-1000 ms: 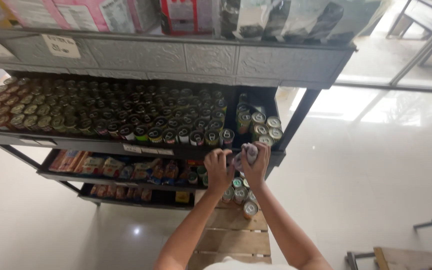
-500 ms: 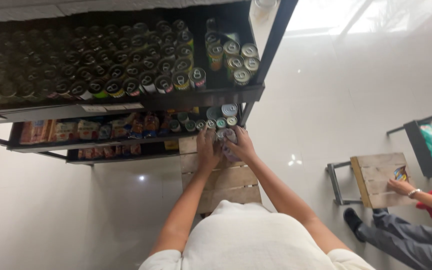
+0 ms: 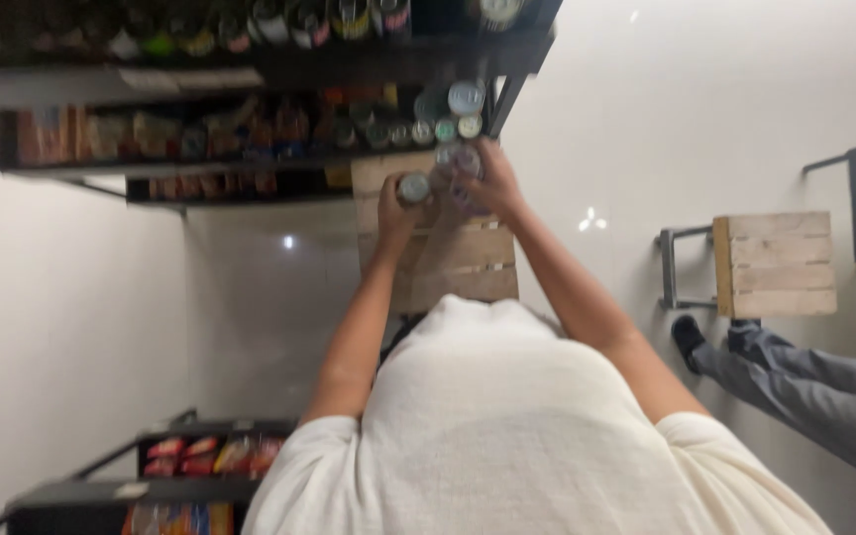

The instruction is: Wiping canned goods with a cloth and organizing them on the grocery store shelves.

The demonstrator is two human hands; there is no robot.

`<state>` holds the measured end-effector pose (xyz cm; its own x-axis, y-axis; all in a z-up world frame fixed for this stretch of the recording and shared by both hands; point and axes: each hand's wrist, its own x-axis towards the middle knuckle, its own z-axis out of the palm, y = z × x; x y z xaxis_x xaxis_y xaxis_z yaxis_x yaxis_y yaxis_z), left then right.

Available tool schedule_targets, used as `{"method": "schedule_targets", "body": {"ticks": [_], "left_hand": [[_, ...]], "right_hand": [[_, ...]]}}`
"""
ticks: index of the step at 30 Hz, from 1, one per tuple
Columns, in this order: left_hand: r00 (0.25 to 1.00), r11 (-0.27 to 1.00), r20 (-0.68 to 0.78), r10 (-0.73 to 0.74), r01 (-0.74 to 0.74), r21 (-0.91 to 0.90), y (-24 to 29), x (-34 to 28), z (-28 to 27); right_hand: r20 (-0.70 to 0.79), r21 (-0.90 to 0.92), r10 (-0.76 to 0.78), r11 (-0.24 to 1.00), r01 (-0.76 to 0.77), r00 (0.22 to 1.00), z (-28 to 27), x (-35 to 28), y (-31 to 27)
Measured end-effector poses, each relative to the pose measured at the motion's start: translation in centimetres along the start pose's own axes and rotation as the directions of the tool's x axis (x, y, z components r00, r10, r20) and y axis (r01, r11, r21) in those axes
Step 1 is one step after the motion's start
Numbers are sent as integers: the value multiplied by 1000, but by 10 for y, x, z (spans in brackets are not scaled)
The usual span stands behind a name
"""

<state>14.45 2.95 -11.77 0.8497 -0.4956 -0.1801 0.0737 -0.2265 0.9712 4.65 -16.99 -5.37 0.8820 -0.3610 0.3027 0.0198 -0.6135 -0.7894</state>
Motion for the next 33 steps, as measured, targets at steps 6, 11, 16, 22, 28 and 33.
{"method": "schedule_targets", "body": {"ticks": [6,11,16,22,28,33], "left_hand": [[981,890,108,161,-97,-445,-20,-26,-4],[974,799,222,-54,175,-575,1,-40,36],[935,866,201,-291,347,-361,78,-62,41],[917,777,371,-145,338,-532,119,-80,30],[883,938,431,-183,288,-191,179,-97,9],[854,934,421,-307,354,-37,183,-107,21]], "right_hand": [[-11,391,179,906,-161,984,-17,2,-23],[317,488,14,855,-176,948,-16,-2,-92],[-67,159,-89,982,99,994,-29,3,-149],[-172,362,-94,920,152,981,-36,-3,-114],[151,535,23,839,-101,988,-61,-23,-131],[-67,360,41,933,-14,997,-67,-29,-138]]}}
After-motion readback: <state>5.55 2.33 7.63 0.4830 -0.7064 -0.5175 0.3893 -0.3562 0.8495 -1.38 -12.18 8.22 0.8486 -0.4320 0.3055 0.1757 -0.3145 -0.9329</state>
